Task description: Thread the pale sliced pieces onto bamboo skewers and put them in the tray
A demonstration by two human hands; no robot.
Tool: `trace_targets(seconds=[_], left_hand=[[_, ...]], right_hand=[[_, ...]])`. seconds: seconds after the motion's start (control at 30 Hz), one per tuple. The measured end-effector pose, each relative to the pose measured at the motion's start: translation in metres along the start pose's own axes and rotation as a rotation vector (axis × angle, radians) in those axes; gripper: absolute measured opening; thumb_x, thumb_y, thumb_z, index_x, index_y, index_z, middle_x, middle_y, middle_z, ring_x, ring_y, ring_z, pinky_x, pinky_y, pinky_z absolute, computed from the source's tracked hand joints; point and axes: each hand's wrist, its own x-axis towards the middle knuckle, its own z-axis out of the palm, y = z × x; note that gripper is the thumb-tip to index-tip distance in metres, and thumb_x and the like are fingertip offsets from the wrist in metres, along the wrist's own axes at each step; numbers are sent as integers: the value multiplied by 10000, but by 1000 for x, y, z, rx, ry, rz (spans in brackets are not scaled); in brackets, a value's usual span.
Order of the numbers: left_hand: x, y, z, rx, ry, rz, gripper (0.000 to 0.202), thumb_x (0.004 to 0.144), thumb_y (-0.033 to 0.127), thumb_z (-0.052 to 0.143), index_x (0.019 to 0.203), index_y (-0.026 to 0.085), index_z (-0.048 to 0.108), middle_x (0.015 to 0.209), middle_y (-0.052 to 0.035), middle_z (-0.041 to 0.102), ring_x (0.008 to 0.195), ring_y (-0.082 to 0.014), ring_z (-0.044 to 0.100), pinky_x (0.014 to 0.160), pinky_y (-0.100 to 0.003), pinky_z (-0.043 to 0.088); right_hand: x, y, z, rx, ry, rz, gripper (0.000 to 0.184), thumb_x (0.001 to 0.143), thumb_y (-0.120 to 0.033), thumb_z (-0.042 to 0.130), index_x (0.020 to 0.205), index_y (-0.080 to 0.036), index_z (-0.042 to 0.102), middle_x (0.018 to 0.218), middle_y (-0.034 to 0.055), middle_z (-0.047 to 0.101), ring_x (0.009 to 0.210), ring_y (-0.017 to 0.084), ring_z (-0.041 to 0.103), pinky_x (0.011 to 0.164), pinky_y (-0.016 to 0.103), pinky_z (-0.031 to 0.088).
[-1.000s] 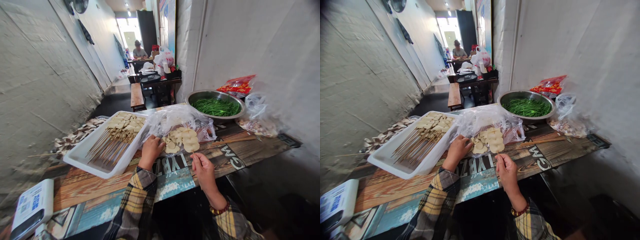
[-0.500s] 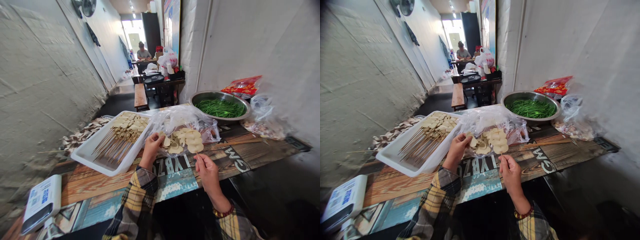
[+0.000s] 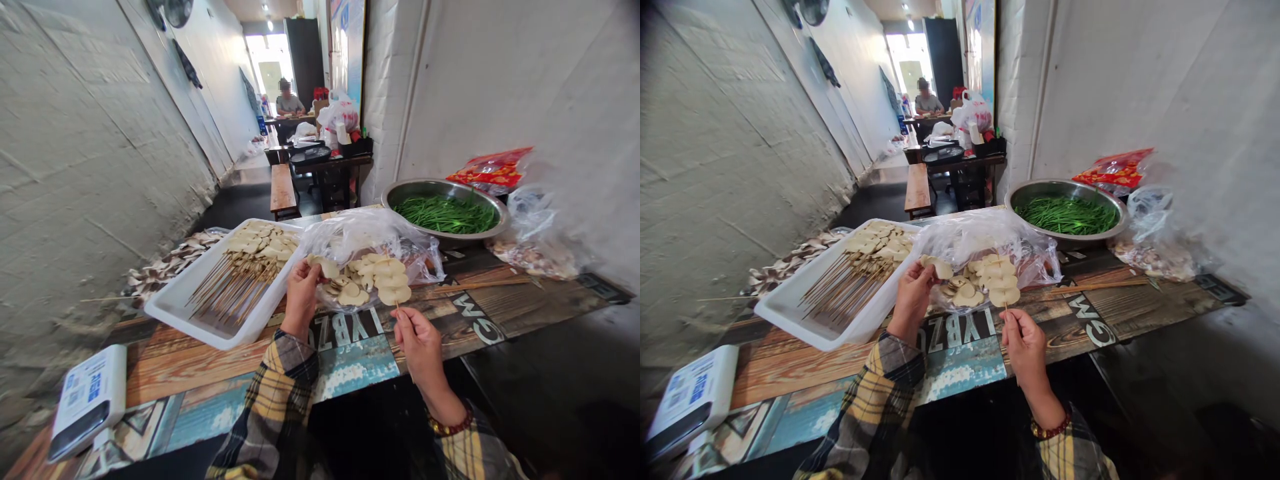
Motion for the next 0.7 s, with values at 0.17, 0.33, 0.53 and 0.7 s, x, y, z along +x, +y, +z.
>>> trace_targets(seconds=[0.17, 0.33, 0.53, 0.7], left_hand=[[0, -6, -2, 256, -134, -30, 241, 784, 360, 618, 920, 162, 630, 677, 15, 602, 518, -88, 496, 472, -193, 358], [-2, -7, -4, 978, -48, 215, 302, 777, 203, 571, 1065, 165, 653, 873, -78, 662, 790, -209, 605, 727, -317, 462], [-8, -2, 1, 1350, -110, 511, 386, 751, 132, 602, 1119, 226, 674, 1159, -110, 585, 1030, -260, 554, 914, -385, 424], [-6, -6, 1, 1324, -409, 540, 207, 767, 178, 635, 935, 240, 740, 1071, -75, 639, 1016, -250, 552, 907, -385, 425]], right_hand=[[0, -2, 1, -5, 13, 11, 374, 844, -523, 597, 868, -154, 654, 487, -59, 453, 418, 93, 382, 399, 198, 287], [0, -3, 1, 5, -12, 24, 356, 866, -505, 581, 881, -156, 647, 487, -65, 448, 410, 85, 369, 395, 190, 278], [0, -2, 0, -23, 1, 11, 373, 866, -508, 578, 880, -143, 655, 483, -59, 457, 409, 85, 385, 396, 194, 292], [0, -3, 0, 44, -6, 57, 353, 870, -498, 581, 881, -151, 641, 486, -70, 441, 403, 74, 354, 378, 182, 260]])
